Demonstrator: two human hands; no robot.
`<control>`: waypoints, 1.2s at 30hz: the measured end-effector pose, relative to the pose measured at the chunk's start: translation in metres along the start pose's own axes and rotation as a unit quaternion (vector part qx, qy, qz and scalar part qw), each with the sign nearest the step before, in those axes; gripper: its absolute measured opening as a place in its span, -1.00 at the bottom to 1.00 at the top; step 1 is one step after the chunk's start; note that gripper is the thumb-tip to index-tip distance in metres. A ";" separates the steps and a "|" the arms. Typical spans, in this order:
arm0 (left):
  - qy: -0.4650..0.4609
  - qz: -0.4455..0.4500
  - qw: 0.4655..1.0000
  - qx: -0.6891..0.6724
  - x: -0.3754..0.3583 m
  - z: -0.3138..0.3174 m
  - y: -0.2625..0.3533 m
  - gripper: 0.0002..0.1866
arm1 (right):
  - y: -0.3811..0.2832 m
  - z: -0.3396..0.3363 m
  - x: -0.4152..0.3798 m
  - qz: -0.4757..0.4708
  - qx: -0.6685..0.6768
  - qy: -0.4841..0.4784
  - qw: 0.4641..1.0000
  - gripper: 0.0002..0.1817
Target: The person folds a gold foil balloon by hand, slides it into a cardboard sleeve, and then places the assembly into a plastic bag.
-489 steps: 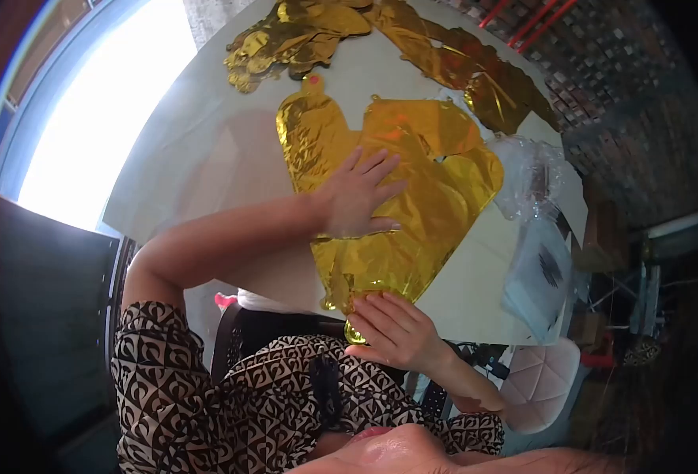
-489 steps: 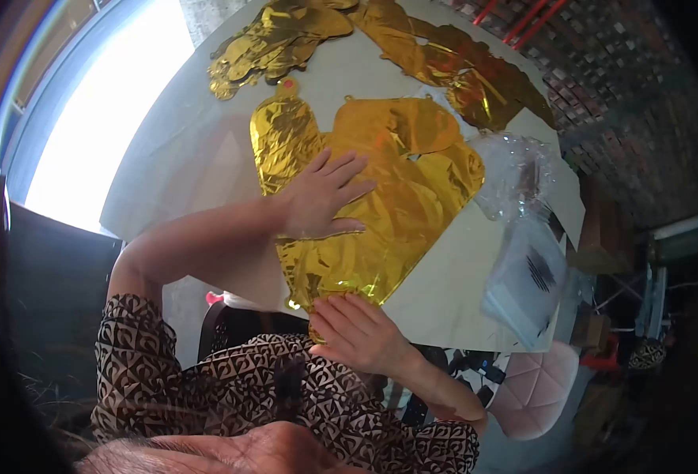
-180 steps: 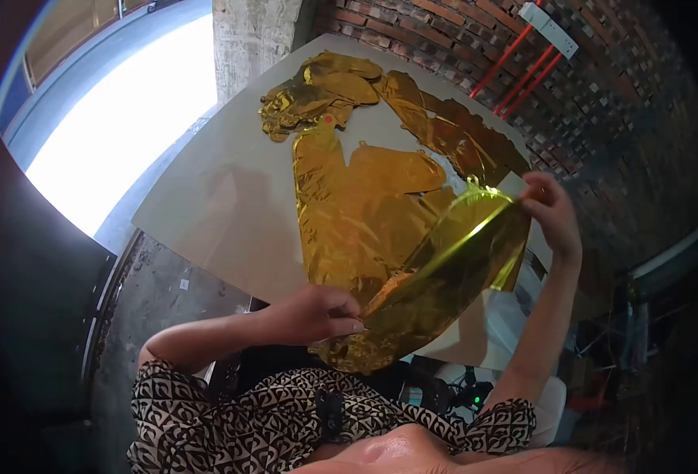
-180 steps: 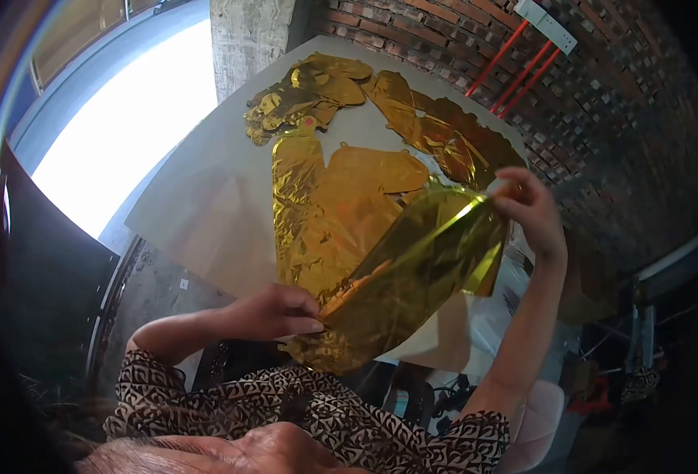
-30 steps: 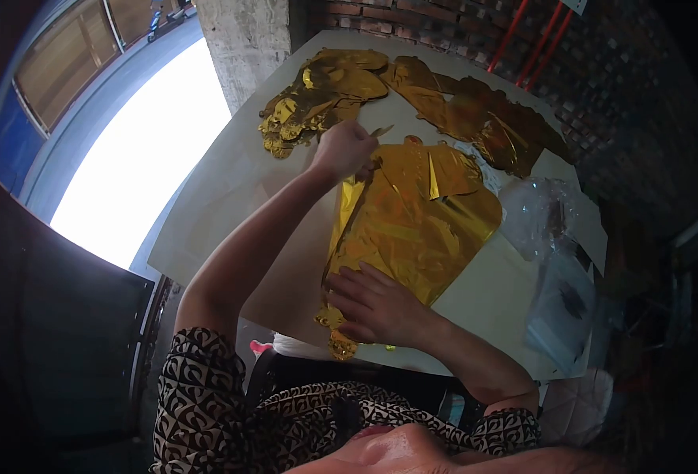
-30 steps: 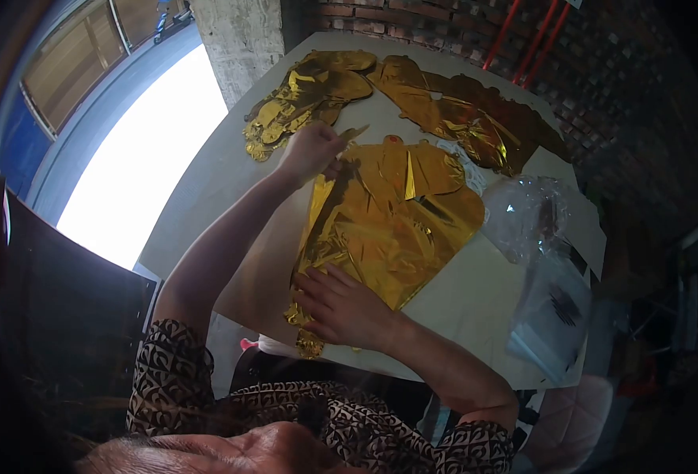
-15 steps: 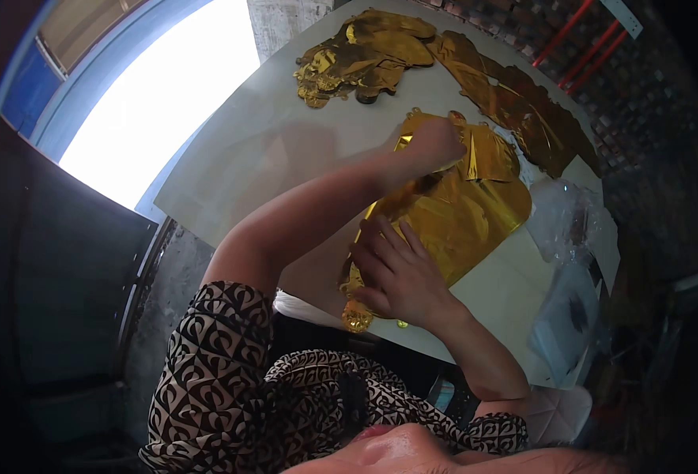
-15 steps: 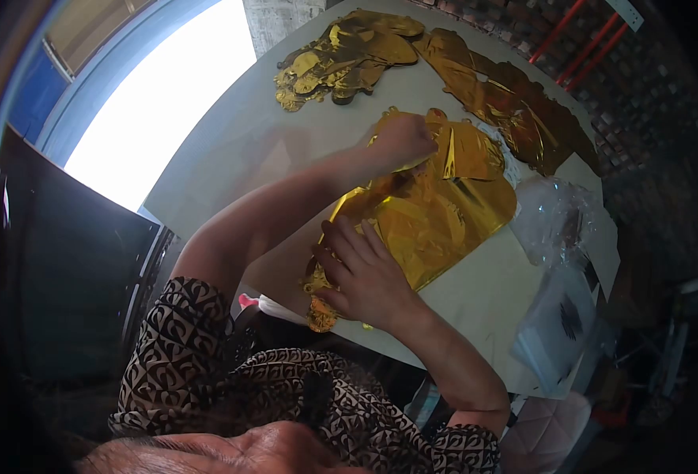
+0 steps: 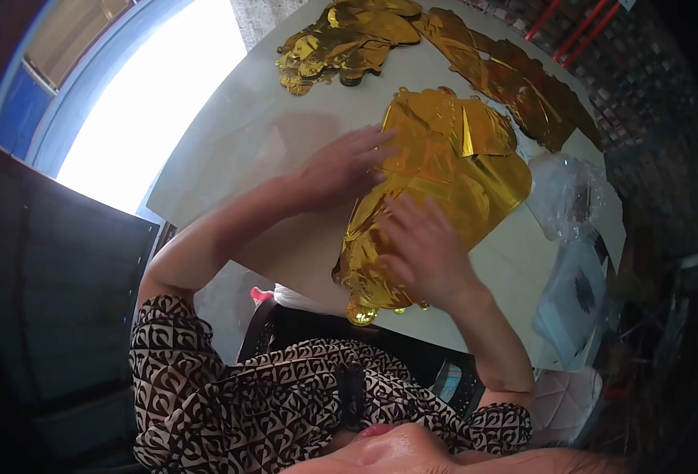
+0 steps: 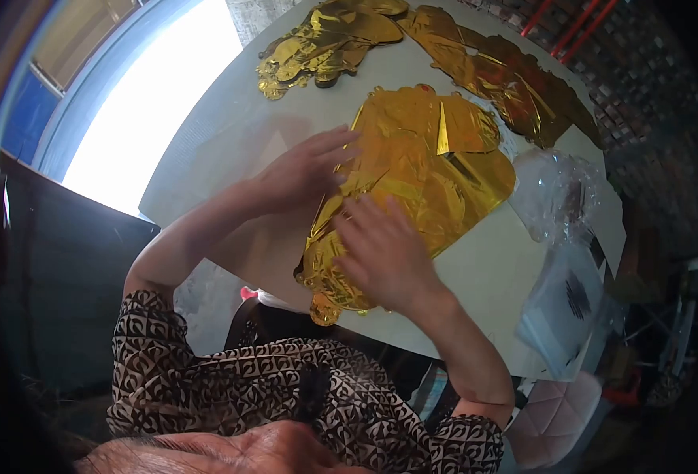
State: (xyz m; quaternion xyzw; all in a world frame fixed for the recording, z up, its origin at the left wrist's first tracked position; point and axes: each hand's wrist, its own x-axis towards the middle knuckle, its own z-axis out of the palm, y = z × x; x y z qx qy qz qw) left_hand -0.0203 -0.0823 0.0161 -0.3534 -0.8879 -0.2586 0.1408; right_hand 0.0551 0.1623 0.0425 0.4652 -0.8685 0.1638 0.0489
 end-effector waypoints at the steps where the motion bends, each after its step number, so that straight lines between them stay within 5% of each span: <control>1: -0.003 0.001 1.000 -0.001 -0.008 -0.001 0.002 -0.56 | 0.006 -0.008 -0.008 0.045 -0.033 0.007 0.998 -0.38; 6: -0.138 0.017 0.989 0.054 -0.027 -0.006 0.018 -0.39 | 0.002 -0.014 -0.054 0.139 -0.058 -0.009 0.989 -0.36; 23: -0.145 0.039 0.986 0.071 -0.034 0.003 0.015 -0.39 | -0.017 -0.011 -0.043 0.120 -0.020 -0.043 0.992 -0.39; 28: -0.143 0.044 0.987 0.063 -0.034 0.002 0.015 -0.39 | -0.032 -0.003 -0.011 0.001 0.047 -0.011 0.999 -0.43; 36: -0.115 0.050 0.990 0.059 -0.036 0.003 0.012 -0.40 | -0.040 0.022 0.021 -0.057 0.074 0.057 0.994 -0.60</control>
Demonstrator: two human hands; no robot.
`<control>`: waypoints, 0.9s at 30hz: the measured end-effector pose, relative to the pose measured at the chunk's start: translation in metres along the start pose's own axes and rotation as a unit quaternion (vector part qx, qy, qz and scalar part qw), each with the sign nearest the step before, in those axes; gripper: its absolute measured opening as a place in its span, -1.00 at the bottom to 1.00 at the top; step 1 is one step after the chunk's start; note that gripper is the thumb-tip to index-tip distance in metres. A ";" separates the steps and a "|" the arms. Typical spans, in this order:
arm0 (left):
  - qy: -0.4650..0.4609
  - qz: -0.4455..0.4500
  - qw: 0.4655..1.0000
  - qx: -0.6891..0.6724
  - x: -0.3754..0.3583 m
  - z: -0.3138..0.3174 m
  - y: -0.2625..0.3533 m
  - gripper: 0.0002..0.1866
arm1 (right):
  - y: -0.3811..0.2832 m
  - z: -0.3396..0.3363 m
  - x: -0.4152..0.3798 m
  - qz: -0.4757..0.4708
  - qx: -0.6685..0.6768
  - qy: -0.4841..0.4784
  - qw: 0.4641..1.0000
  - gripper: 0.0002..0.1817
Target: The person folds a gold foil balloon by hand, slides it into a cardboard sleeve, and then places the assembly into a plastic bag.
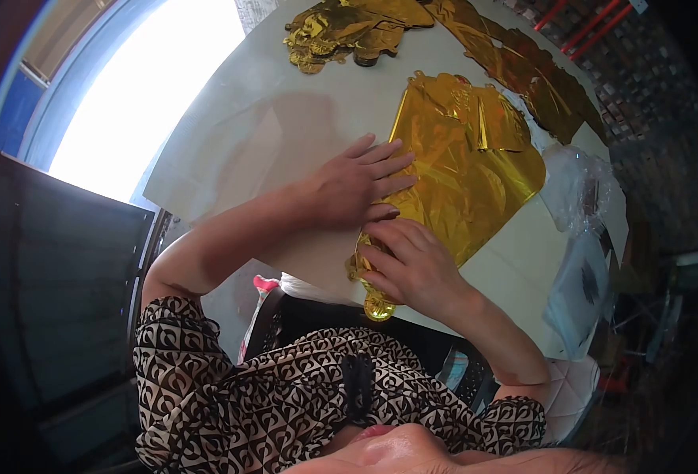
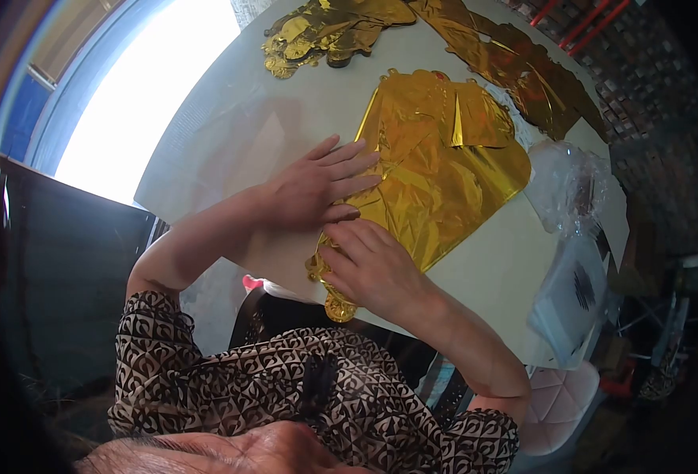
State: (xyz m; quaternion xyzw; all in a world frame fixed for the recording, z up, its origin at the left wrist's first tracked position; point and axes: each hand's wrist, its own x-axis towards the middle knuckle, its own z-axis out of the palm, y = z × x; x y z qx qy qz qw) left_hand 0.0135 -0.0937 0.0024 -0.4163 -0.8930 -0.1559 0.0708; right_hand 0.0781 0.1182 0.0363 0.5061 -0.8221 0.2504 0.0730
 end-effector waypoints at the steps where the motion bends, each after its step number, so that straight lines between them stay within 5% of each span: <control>1: 0.002 -0.001 1.000 -0.001 0.000 0.000 -0.001 -0.40 | 0.002 0.002 -0.001 -0.008 0.002 -0.007 1.000 -0.61; 27: -0.057 0.060 0.995 0.054 0.051 -0.005 -0.060 -0.38 | 0.008 0.010 -0.014 -0.026 -0.015 -0.039 0.999 -0.53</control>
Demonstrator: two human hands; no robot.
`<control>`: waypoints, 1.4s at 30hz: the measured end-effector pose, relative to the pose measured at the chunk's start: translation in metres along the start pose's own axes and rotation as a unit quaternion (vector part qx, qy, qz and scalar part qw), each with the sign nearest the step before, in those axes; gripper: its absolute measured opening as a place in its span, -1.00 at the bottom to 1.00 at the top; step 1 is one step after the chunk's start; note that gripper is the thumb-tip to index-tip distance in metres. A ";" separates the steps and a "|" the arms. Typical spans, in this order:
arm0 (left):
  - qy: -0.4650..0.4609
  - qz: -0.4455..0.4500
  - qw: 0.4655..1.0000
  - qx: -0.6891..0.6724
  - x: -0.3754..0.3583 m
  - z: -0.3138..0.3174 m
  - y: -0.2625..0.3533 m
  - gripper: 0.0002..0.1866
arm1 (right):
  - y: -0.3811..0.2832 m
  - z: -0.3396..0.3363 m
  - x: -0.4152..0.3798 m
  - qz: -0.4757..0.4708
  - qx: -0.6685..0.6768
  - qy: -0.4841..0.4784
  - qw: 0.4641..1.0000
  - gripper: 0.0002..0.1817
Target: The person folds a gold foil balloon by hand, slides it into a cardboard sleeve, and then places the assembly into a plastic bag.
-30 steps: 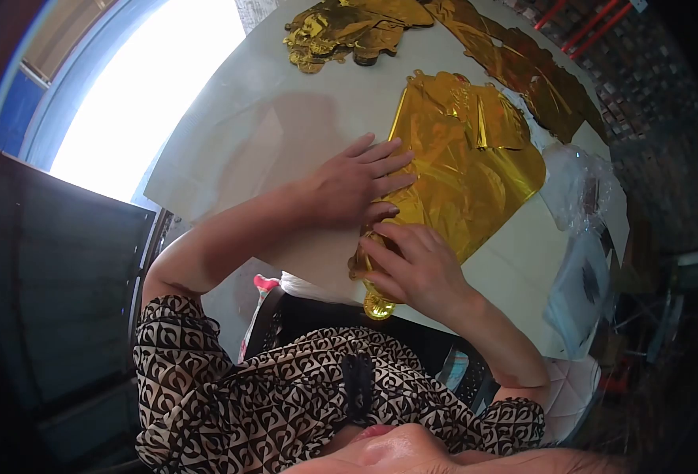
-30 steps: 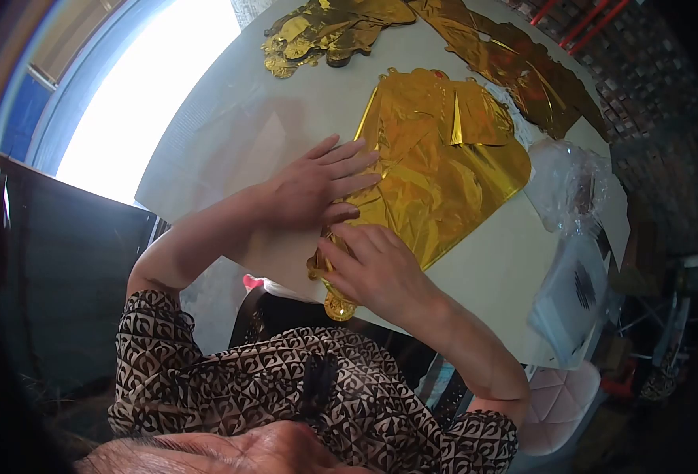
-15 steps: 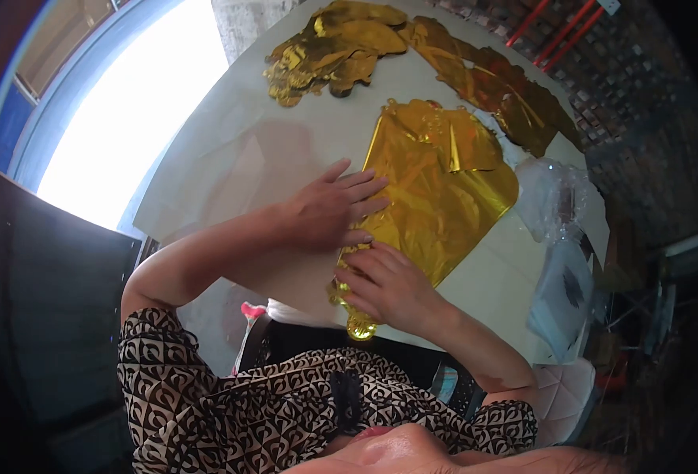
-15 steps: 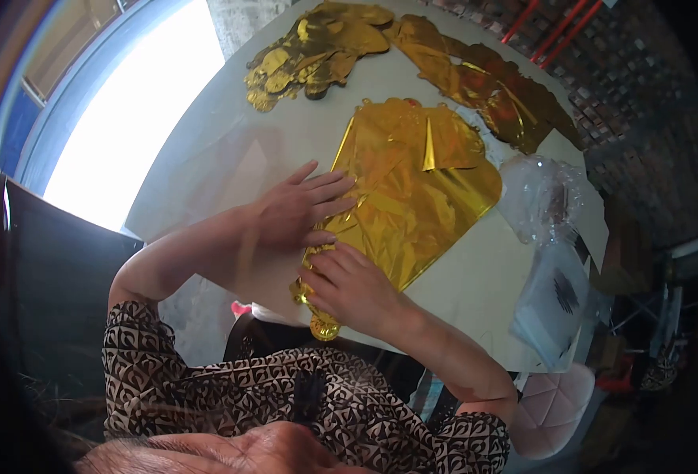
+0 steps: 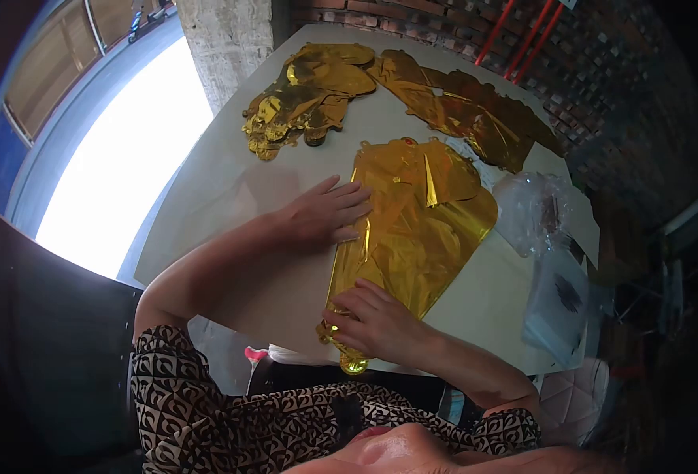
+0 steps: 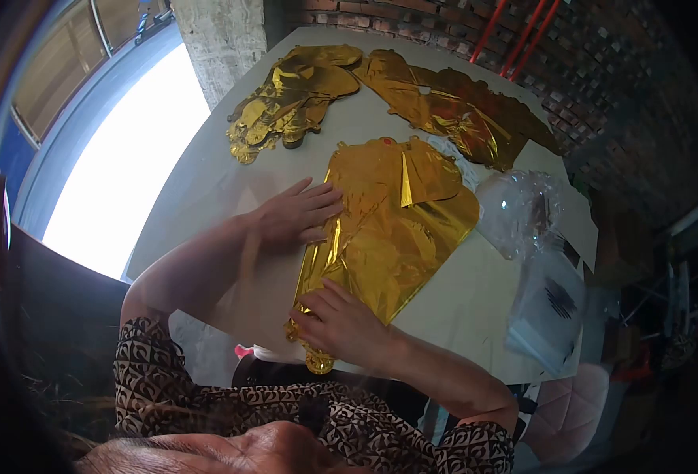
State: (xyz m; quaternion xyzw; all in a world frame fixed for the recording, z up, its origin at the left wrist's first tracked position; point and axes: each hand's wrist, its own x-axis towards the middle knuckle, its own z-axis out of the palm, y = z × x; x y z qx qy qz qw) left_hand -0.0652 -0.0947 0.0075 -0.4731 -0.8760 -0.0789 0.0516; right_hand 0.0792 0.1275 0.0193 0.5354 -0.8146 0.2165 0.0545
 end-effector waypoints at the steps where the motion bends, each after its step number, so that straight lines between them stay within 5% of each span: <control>1: -0.002 0.003 1.000 0.000 0.000 0.001 -0.001 -0.38 | -0.001 -0.004 0.002 0.001 -0.002 0.010 1.000 -0.52; 36: 0.010 -0.021 1.000 -0.002 0.019 0.003 -0.013 -0.30 | -0.016 -0.010 0.002 0.018 -0.025 -0.039 0.999 -0.42; 39: 0.010 -0.026 1.000 -0.002 0.019 0.003 -0.014 -0.29 | -0.019 -0.029 0.005 -0.036 0.040 -0.091 0.994 -0.43; 42: 0.016 -0.025 1.000 -0.007 0.017 0.008 -0.016 -0.29 | 0.007 -0.045 0.015 0.008 0.061 -0.080 0.995 -0.44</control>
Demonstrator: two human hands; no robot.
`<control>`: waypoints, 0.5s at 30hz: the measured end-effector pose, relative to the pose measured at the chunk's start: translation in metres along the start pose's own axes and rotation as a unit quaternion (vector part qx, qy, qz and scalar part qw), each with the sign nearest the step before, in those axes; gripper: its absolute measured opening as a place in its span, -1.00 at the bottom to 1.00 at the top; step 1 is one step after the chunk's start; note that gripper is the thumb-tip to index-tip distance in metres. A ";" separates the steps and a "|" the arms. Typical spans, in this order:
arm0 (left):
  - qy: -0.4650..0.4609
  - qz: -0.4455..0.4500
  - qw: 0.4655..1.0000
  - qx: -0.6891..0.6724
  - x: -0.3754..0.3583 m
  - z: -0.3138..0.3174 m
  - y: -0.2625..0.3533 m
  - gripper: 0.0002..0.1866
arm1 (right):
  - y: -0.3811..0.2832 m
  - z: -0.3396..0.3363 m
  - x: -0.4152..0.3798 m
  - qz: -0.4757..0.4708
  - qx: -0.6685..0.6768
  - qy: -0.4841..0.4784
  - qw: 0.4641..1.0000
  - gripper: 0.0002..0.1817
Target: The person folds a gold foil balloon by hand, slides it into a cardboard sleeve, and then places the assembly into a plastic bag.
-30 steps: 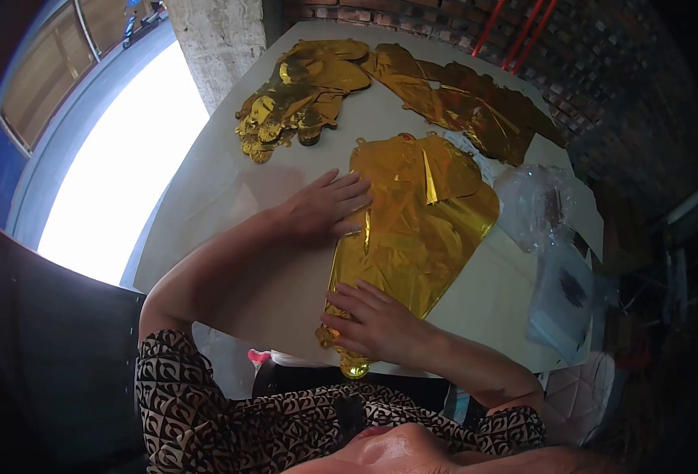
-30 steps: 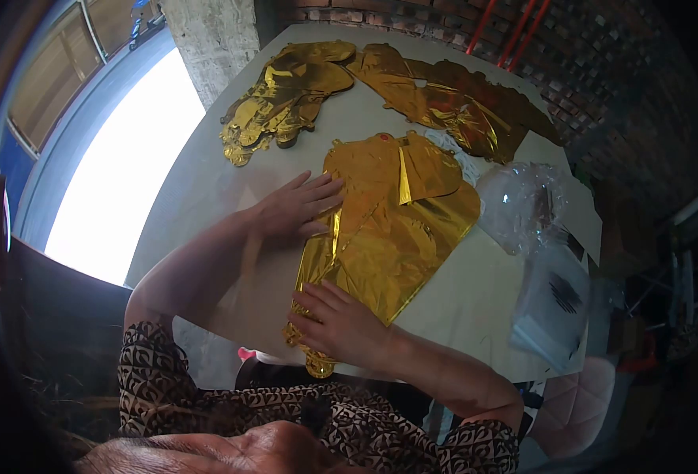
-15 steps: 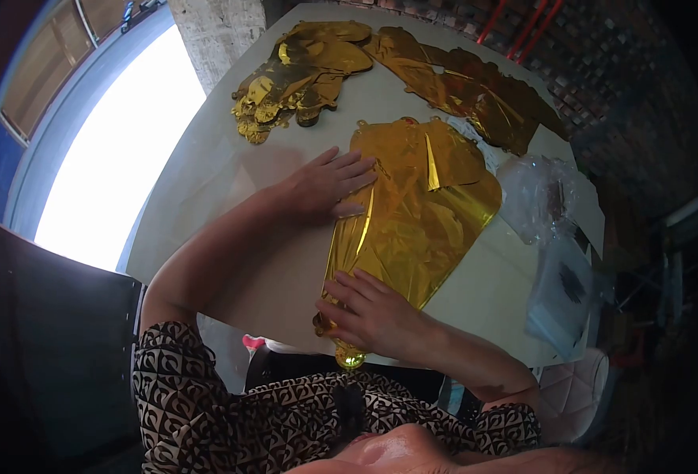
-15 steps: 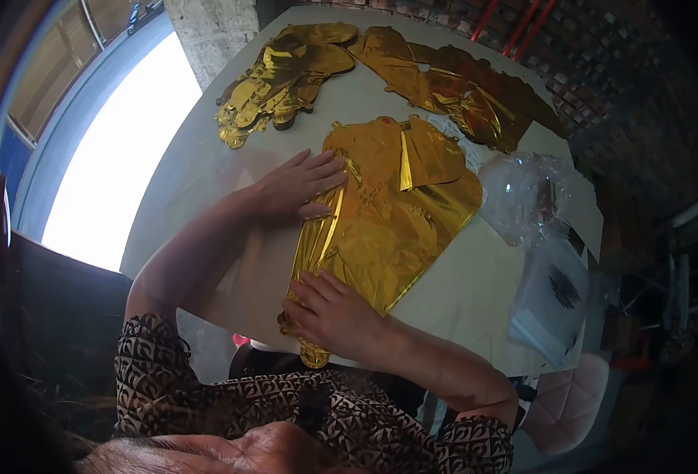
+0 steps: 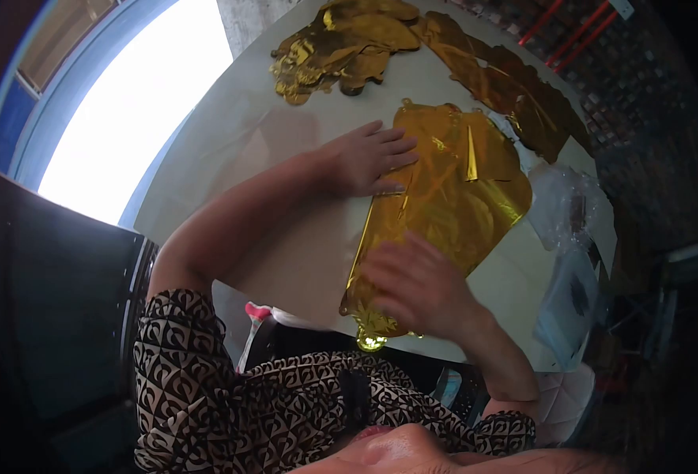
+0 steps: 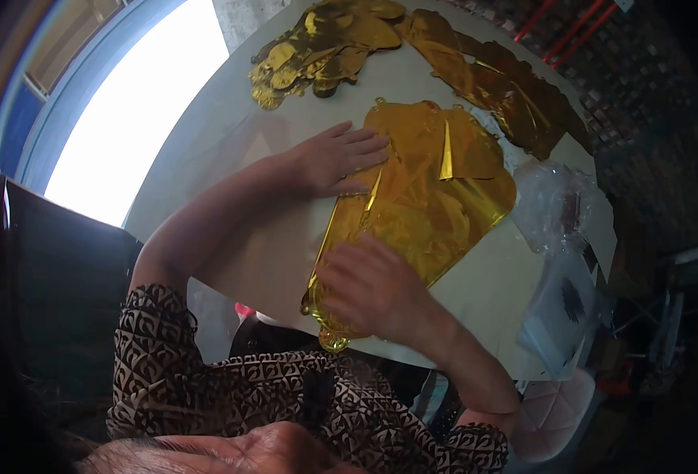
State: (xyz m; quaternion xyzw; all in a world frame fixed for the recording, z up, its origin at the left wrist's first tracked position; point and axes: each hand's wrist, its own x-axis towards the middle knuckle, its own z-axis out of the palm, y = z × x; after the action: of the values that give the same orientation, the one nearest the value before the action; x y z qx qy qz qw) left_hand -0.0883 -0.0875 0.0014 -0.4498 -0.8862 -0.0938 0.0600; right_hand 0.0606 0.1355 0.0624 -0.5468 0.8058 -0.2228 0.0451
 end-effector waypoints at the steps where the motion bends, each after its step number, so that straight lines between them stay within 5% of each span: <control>1: 0.002 0.001 1.000 0.014 0.000 0.003 -0.002 -0.30 | 0.012 0.001 0.002 0.038 -0.047 0.014 0.998 -0.41; 8: 0.009 -0.007 1.000 0.007 -0.001 0.003 0.001 -0.31 | -0.003 0.029 -0.002 0.102 -0.073 -0.054 0.991 -0.26; 15: 0.005 0.006 1.000 0.019 0.002 0.006 -0.001 -0.31 | 0.007 0.015 -0.021 0.114 -0.018 -0.001 0.993 -0.30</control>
State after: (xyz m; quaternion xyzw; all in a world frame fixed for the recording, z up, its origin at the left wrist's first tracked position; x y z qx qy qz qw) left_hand -0.0899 -0.0853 -0.0040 -0.4530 -0.8850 -0.0786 0.0734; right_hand 0.0673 0.1519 0.0427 -0.4522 0.8668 -0.2011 0.0610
